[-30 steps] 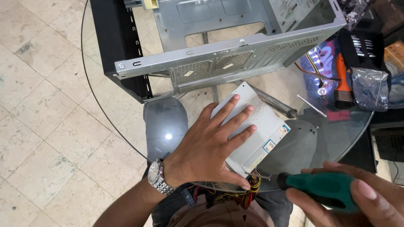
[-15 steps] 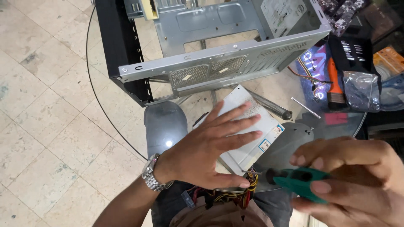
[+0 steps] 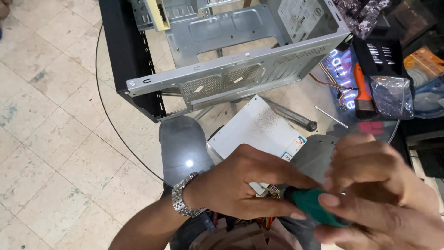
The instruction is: The person cleans a computer power supply unit by brushing dust off its fan and casing. They then use a screwdriver to remove screws from the unit's metal casing.
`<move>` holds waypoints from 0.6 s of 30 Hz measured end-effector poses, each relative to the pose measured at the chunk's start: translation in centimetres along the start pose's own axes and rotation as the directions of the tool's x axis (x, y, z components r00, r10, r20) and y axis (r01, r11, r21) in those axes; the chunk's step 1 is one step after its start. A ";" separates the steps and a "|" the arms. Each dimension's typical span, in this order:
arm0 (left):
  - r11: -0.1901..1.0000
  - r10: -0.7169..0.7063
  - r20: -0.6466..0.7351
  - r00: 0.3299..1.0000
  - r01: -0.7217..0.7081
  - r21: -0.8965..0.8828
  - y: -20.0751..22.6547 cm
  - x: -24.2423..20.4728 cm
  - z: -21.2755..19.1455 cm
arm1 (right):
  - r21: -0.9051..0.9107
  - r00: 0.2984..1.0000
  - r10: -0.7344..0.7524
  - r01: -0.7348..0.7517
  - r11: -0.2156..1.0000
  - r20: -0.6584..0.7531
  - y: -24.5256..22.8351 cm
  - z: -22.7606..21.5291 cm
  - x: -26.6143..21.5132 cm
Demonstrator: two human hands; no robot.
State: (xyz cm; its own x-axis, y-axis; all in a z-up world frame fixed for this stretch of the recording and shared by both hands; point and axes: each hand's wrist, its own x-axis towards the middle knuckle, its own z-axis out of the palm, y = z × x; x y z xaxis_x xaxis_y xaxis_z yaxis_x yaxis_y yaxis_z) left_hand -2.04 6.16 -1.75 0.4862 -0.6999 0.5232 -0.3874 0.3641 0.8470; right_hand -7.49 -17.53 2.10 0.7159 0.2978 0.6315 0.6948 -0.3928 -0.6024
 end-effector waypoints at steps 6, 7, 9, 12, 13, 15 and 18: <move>0.998 0.049 -0.077 0.996 -0.045 0.054 0.2 0.2 0.1 | -0.152 0.975 0.100 -0.070 0.986 0.200 -1.9 -0.3 1.2; 0.995 0.065 -0.092 0.994 -0.058 0.077 0.2 0.3 0.2 | -0.138 0.981 -0.005 0.032 0.990 0.192 -0.9 -0.5 0.8; 0.993 0.078 -0.114 0.990 -0.067 0.099 0.3 0.3 0.5 | -0.121 0.976 -0.109 0.133 0.984 0.188 -0.8 -0.6 0.5; 0.996 0.045 -0.159 0.986 -0.031 0.087 0.9 0.6 0.5 | -0.102 0.976 0.101 -0.082 0.991 0.193 -1.3 -0.7 -0.3; 0.993 0.033 -0.164 0.986 -0.013 0.121 1.2 0.7 0.5 | -0.041 0.980 0.104 -0.098 0.994 0.171 -0.3 -0.9 -1.4; 0.989 0.018 -0.170 0.985 0.007 0.149 1.3 0.8 0.5 | 0.018 0.982 0.114 -0.118 0.993 0.150 -0.9 -0.6 -1.2; 0.996 -0.031 -0.184 0.982 0.047 0.082 1.2 0.8 0.5 | -0.106 0.960 0.259 -0.248 0.963 0.105 -3.8 0.1 0.6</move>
State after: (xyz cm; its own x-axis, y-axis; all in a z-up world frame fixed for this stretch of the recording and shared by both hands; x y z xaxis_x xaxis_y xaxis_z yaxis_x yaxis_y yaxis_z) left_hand -2.47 5.74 -0.30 0.6336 -0.5858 0.5053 -0.4275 0.2794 0.8598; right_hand -9.70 -15.71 4.74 0.8746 0.2759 0.3988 0.4841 -0.5440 -0.6853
